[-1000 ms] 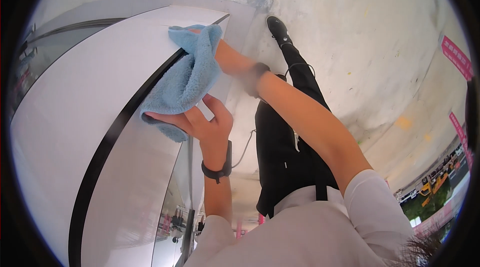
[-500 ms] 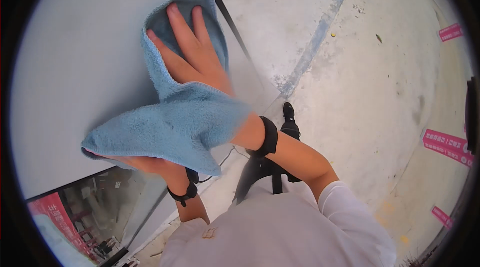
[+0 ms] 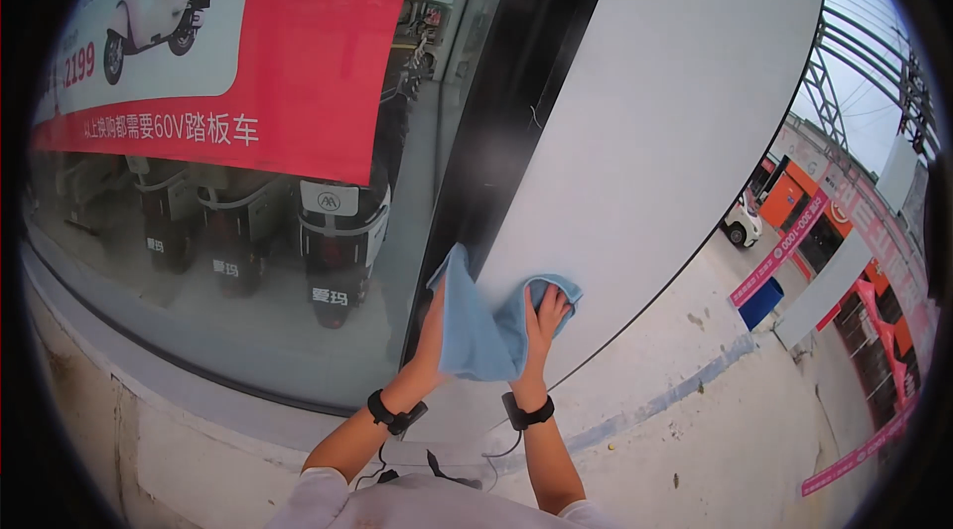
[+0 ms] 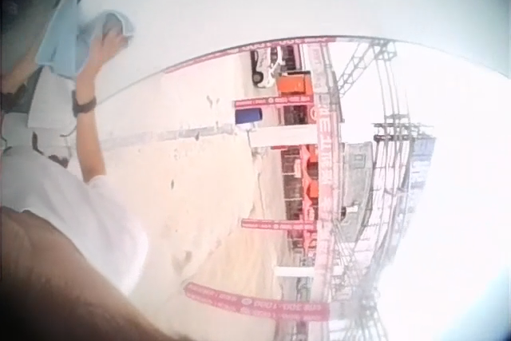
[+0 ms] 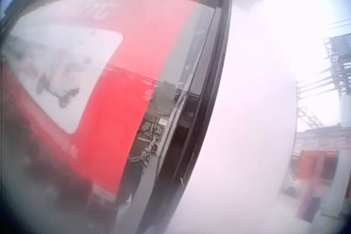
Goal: The person wipes down the window frame and glass window of a store with a cloth.
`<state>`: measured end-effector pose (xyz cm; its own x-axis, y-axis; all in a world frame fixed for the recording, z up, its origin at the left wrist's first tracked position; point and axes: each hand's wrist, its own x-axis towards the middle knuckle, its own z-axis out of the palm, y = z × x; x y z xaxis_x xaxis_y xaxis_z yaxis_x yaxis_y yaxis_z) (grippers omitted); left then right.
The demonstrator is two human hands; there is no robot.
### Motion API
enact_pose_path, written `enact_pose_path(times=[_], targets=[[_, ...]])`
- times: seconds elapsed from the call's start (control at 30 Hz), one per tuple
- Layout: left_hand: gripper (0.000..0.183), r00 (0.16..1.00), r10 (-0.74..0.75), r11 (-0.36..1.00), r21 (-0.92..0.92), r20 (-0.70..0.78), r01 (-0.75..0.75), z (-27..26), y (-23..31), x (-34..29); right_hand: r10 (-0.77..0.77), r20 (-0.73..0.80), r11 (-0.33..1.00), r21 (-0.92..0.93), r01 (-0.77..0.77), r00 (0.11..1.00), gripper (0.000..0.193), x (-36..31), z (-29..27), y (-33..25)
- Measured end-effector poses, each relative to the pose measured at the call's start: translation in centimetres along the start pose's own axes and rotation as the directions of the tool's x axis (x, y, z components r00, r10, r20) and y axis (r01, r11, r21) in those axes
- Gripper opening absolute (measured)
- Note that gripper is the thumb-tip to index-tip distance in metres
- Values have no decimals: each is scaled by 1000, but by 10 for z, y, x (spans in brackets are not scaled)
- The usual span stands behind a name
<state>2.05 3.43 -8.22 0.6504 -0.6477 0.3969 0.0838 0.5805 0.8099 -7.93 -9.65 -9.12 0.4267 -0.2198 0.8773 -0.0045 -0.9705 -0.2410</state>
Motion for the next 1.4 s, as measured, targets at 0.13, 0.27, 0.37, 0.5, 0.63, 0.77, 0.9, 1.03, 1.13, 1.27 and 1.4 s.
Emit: enact_pose_path(times=[0.13, 0.27, 0.37, 0.5, 0.63, 0.77, 0.9, 1.03, 1.13, 1.27, 1.4], targets=[[65, 929, 282, 922, 200, 238, -331, -11, -4, 30, -15, 110, 998, -60, 22, 994, 53, 30, -59, 32], [73, 897, 275, 940, 101, 347, -327, 2, 63, 73, -99, 70, 993, 70, 94, 993, 57, 143, -133, 9], [79, 892, 172, 983, -13, 419, -184, 33, 134, 103, -187, 38, 976, 125, 181, 982, 57, 225, -143, -21], [61, 875, 205, 979, -113, 439, -172, 50, 116, 143, -339, -6, 939, -68, 338, 941, 55, 248, -121, -50], [53, 927, 99, 937, -348, 362, 35, 45, 83, 117, -405, 111, 910, -51, 413, 907, 56, 197, -94, -37], [49, 898, 109, 893, -440, 426, 100, 5, 47, 109, -356, 231, 922, -72, 381, 905, 57, 159, -115, -3], [54, 910, 216, 973, -1, 353, -231, 8, 69, 107, -343, 253, 911, -144, 386, 905, 56, 183, -156, 20], [58, 902, 319, 870, 289, 290, -400, 63, 136, 112, -390, 122, 912, -84, 401, 913, 57, 273, -200, 15], [57, 858, 462, 741, 435, 224, -513, 91, 161, 125, -437, 8, 895, -96, 436, 899, 57, 330, -197, -4], [53, 772, 607, 727, 263, 187, -635, 87, 133, 123, -517, -4, 821, -286, 495, 856, 57, 306, -149, -44], [54, 897, 334, 932, 43, 290, -361, 30, 101, 136, -574, 125, 810, -57, 583, 809, 57, 252, -129, -28]])
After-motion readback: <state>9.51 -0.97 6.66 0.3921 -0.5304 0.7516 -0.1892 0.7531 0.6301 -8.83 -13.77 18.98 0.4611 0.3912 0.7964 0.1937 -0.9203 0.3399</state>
